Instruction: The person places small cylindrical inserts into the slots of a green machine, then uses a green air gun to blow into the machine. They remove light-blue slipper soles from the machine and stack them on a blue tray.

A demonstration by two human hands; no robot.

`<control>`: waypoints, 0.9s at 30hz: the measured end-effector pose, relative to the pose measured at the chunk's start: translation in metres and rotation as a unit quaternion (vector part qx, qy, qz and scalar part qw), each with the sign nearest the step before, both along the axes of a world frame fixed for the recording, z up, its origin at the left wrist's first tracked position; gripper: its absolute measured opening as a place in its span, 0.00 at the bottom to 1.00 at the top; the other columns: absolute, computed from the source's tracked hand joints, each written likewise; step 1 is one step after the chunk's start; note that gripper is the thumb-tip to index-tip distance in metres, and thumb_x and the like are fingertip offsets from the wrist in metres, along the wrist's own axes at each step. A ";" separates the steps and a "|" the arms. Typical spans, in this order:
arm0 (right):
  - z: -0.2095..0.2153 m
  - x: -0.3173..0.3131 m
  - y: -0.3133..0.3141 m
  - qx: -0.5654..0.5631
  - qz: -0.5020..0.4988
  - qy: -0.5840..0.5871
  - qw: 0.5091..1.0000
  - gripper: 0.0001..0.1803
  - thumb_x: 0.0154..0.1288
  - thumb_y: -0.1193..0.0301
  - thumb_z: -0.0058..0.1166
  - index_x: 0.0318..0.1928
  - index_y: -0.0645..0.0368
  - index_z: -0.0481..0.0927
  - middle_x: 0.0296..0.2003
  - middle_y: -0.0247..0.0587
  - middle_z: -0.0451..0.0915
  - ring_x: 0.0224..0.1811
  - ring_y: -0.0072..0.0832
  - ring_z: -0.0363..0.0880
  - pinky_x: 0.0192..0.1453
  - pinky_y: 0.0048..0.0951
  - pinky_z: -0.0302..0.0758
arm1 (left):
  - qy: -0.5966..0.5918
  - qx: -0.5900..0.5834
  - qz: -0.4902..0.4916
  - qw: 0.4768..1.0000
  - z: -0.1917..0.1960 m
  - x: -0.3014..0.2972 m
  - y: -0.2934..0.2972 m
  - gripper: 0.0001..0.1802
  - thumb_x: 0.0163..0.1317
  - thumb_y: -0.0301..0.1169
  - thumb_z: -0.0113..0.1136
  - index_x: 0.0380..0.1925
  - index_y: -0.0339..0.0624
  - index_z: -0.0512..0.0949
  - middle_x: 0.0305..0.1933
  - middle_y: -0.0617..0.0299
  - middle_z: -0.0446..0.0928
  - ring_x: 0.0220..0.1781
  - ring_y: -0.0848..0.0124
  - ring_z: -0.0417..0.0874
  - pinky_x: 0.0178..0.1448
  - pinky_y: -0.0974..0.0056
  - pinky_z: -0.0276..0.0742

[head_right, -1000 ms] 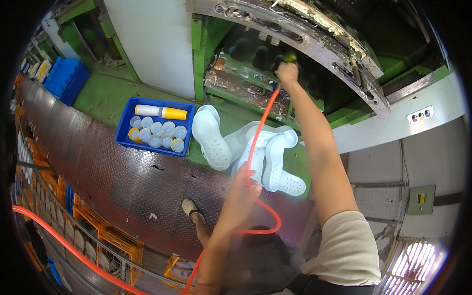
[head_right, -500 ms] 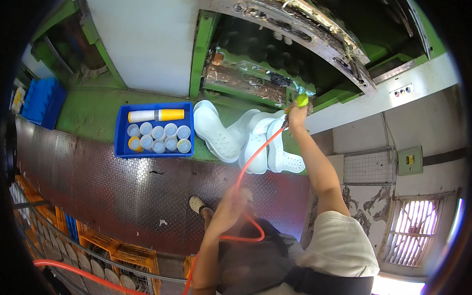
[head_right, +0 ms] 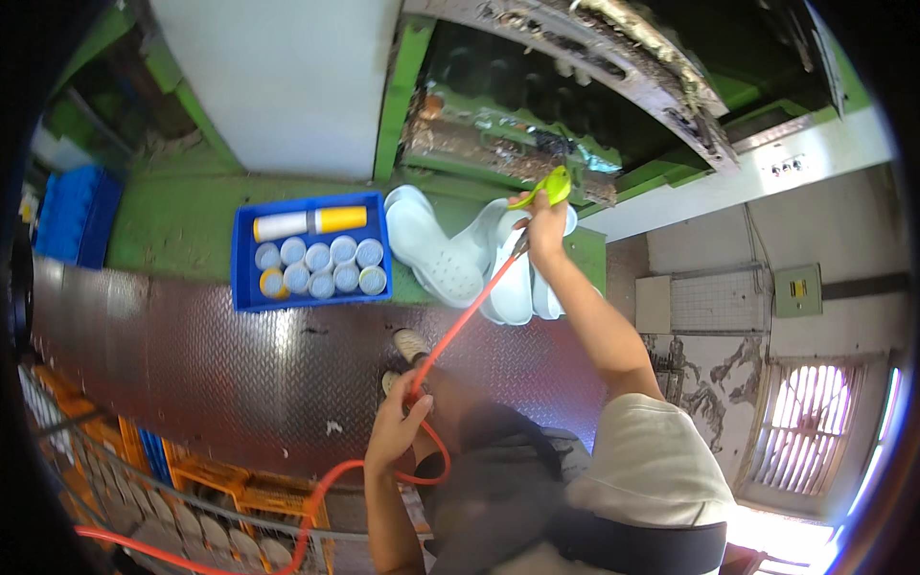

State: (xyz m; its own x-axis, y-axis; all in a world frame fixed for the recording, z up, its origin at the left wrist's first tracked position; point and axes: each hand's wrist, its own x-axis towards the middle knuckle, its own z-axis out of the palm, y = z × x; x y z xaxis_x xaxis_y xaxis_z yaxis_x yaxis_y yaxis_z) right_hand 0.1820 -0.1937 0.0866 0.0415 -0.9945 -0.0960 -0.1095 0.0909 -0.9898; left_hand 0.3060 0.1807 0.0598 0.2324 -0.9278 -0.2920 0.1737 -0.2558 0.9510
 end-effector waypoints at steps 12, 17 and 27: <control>0.002 -0.063 -0.167 0.127 -0.130 0.123 0.976 0.09 0.75 0.71 0.45 0.36 0.62 0.74 0.27 0.41 0.77 0.22 0.29 0.78 0.19 0.30 0.68 | 0.000 -0.031 -0.092 0.995 0.012 -0.028 -0.144 0.28 0.69 0.40 0.61 0.63 0.38 0.66 0.37 0.59 0.73 0.35 0.66 0.76 0.43 0.59 0.76; 0.029 -0.017 -0.115 0.098 0.021 0.087 0.991 0.09 0.76 0.67 0.47 0.39 0.59 0.73 0.26 0.37 0.77 0.22 0.24 0.74 0.19 0.25 0.64 | 0.025 -0.002 -0.124 0.992 0.015 0.009 -0.148 0.26 0.70 0.40 0.60 0.63 0.41 0.67 0.33 0.59 0.74 0.34 0.64 0.78 0.42 0.57 0.76; 0.021 0.017 -0.161 0.033 -0.120 0.075 0.989 0.07 0.76 0.68 0.48 0.41 0.58 0.73 0.28 0.36 0.77 0.23 0.27 0.78 0.22 0.27 0.71 | 0.007 -0.018 -0.075 0.997 0.018 0.052 -0.126 0.25 0.69 0.40 0.62 0.61 0.41 0.70 0.34 0.64 0.77 0.36 0.68 0.80 0.43 0.60 0.78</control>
State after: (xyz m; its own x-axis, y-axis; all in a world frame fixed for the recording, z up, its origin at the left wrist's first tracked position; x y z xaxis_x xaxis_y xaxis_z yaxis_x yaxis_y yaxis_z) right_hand 0.1995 -0.3546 0.1076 -0.2141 -0.9654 -0.1487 -0.2215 0.1963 -0.9552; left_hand 0.3576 0.0550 0.0779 0.0868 -0.9616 -0.2604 0.1488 -0.2460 0.9578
